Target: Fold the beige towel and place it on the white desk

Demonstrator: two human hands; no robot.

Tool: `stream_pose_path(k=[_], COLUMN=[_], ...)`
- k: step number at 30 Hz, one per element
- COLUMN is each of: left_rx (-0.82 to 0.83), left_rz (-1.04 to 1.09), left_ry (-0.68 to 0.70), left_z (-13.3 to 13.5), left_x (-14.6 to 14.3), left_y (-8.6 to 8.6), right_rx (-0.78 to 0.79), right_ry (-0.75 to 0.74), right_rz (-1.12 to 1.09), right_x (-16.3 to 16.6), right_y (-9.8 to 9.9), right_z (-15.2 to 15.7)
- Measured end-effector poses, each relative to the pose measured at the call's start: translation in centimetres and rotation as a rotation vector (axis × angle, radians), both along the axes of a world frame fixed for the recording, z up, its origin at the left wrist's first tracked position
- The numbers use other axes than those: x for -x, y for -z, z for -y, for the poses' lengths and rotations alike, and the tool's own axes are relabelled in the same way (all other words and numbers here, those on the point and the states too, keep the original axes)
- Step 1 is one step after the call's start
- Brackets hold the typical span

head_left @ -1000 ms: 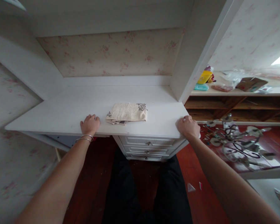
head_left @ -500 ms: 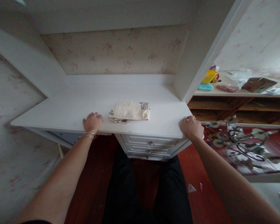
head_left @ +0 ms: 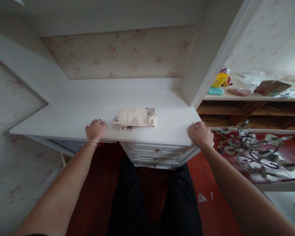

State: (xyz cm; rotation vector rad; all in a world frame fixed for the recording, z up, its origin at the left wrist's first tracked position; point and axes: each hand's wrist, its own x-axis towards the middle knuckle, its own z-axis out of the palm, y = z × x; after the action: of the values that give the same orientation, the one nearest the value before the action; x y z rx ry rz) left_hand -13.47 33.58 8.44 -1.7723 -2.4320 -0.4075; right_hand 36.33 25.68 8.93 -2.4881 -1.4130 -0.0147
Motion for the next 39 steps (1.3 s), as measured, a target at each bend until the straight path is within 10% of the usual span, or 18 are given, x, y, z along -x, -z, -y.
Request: stream_pose_path(k=[39], left_rx=[0.002], left_rz=[-0.003], left_ry=[0.009], left_z=[0.25], left_x=[-0.28], left_y=[-0.35], right_rx=[-0.027], right_ry=[-0.022], right_rz=[0.032], right_x=[-0.07], right_y=[0.19], right_z=[0.11])
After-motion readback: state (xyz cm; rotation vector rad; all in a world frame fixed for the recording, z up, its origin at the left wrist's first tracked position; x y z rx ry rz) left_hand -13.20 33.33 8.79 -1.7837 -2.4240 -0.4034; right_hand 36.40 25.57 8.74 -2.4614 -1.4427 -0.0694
